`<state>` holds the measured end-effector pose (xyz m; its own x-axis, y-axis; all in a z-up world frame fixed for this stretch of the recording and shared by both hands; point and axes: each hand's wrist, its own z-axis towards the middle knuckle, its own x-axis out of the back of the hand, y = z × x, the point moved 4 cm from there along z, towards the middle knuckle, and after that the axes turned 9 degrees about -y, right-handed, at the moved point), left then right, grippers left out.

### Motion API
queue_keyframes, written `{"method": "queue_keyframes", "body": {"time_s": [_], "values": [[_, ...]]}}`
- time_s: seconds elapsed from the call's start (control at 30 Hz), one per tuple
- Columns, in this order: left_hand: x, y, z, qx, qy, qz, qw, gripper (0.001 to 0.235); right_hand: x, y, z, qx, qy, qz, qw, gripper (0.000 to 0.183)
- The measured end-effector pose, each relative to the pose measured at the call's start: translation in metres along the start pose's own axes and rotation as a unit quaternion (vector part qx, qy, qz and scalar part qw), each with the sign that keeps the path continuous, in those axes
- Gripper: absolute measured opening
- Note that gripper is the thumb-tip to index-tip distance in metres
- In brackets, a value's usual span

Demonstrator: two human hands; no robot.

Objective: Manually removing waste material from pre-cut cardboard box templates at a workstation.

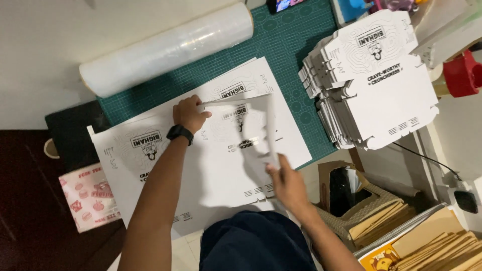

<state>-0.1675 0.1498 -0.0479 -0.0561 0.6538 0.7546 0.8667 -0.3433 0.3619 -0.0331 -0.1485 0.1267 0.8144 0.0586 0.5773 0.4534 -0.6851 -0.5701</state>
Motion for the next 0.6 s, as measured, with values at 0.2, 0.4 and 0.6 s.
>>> {"method": "queue_keyframes", "body": {"time_s": [0.2, 0.4, 0.6], "values": [[0.03, -0.014, -0.02, -0.04, -0.065, 0.067, 0.995, 0.069, 0.012, 0.061, 0.043, -0.032, 0.035, 0.1, 0.994, 0.023], [0.021, -0.018, -0.015, -0.04, -0.023, 0.091, 0.995, 0.056, 0.009, 0.101, 0.104, -0.071, 0.079, 0.024, 0.994, 0.03], [0.018, -0.021, -0.009, -0.025, -0.019, 0.09, 0.995, 0.053, -0.012, 0.054, 0.142, 0.008, 0.207, 0.031, 0.978, 0.042]]}}
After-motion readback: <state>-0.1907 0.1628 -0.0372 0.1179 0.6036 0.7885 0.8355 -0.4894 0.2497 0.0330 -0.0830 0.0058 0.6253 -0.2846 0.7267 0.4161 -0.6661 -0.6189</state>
